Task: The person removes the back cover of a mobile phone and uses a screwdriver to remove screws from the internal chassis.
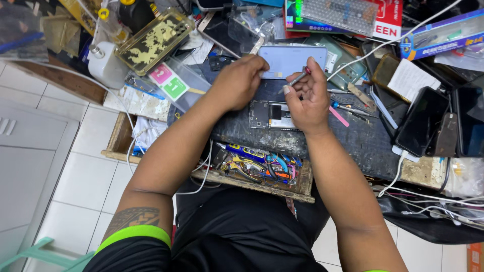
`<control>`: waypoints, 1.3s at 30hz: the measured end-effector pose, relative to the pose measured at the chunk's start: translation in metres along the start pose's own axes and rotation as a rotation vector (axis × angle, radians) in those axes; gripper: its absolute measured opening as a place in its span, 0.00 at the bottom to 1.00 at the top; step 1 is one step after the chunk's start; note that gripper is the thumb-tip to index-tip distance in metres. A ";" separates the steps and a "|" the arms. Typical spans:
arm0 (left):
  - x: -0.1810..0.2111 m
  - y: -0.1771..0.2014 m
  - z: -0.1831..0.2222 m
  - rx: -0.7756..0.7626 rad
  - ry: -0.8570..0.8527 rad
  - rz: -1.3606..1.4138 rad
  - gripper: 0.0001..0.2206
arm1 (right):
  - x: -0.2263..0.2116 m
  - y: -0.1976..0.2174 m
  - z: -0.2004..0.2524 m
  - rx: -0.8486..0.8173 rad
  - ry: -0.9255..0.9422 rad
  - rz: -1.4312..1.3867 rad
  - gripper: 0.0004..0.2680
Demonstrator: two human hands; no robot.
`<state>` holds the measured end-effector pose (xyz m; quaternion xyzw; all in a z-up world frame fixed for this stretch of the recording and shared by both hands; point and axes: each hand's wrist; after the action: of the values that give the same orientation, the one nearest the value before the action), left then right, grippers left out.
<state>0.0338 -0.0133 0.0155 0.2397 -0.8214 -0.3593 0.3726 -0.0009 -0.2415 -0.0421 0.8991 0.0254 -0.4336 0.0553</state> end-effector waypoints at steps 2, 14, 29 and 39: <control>0.001 0.001 0.010 -0.007 0.038 0.132 0.07 | -0.005 -0.006 -0.002 -0.042 0.015 0.027 0.28; 0.013 -0.013 0.032 -0.126 0.133 0.261 0.08 | -0.016 -0.010 -0.003 -0.112 0.057 0.186 0.27; 0.006 -0.018 0.026 -0.085 -0.114 0.251 0.11 | -0.039 -0.021 -0.013 -0.135 0.261 0.449 0.23; 0.004 -0.038 0.027 -0.003 0.022 0.282 0.11 | -0.044 -0.027 -0.015 -0.207 0.244 0.209 0.20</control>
<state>0.0148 -0.0288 -0.0248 0.1251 -0.8421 -0.3020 0.4289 -0.0186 -0.2130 -0.0004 0.9322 -0.0171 -0.3082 0.1888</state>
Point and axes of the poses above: each hand's wrist, its own z-axis away from the middle knuckle, its own y-axis out of the back of the hand, x = y × z, and after that the axes turned 10 degrees about -z, right-handed
